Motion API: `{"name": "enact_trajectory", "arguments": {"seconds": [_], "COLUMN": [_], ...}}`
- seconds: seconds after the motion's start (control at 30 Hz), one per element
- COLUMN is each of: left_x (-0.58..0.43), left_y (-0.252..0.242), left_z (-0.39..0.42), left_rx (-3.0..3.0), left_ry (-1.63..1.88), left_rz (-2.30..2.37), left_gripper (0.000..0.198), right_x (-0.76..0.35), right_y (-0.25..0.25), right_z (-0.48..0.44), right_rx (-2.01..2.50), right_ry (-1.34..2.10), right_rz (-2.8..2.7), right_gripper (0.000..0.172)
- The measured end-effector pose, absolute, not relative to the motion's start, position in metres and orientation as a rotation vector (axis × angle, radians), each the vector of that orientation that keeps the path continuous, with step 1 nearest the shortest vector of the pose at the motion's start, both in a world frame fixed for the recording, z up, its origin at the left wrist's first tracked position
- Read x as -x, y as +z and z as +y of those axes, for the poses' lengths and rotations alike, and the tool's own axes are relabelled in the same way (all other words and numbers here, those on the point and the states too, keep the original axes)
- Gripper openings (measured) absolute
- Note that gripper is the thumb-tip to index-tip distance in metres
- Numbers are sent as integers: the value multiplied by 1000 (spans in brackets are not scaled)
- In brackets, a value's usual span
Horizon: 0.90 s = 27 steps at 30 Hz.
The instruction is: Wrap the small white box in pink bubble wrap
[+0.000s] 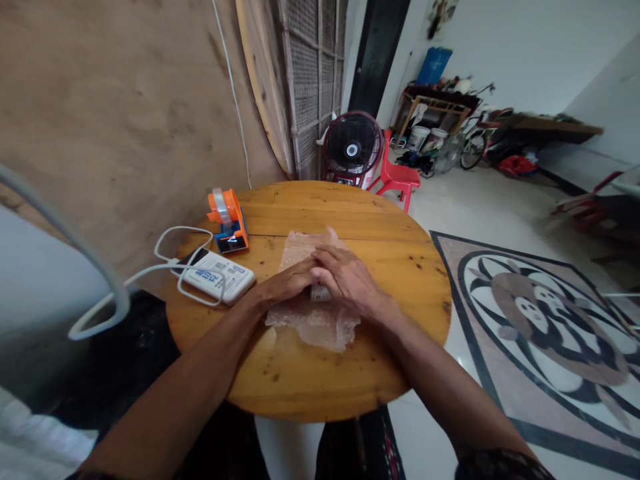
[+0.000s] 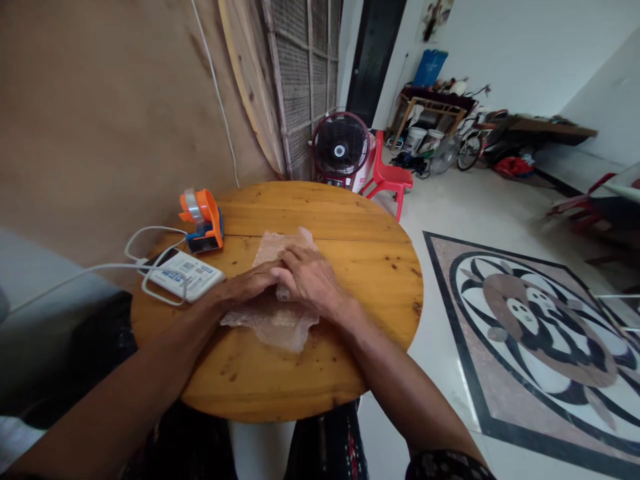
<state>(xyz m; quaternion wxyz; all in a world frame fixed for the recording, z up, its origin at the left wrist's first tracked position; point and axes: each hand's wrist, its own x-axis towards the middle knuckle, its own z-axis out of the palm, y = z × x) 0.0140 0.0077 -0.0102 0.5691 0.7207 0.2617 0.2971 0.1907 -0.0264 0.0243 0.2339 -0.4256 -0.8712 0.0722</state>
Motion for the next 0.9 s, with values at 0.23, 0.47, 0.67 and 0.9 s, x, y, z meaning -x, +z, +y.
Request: {"name": "enact_trajectory", "arguments": {"seconds": [0.23,0.47,0.67,0.9], "left_x": [-12,-12,-15,-16], "left_y": [-7,-1,5,7], "left_z": [11,6,5,1], "left_rx": [-1553,-1521,-1538,-1502], "left_ry": [574,559,600,614], "left_rz": [636,456,384,474], "left_gripper": [63,75,78,79], "right_x": [-222,-224,-233,-229], "right_y": [20,13,20,37], "right_z": [-5,-2,-2,-12], "right_rx": [1642,1497,1211,945], "right_ry": [262,464,1008,1111], "right_rz": [-2278,-2224,-2043,-2258], "right_gripper": [37,40,36,41]}}
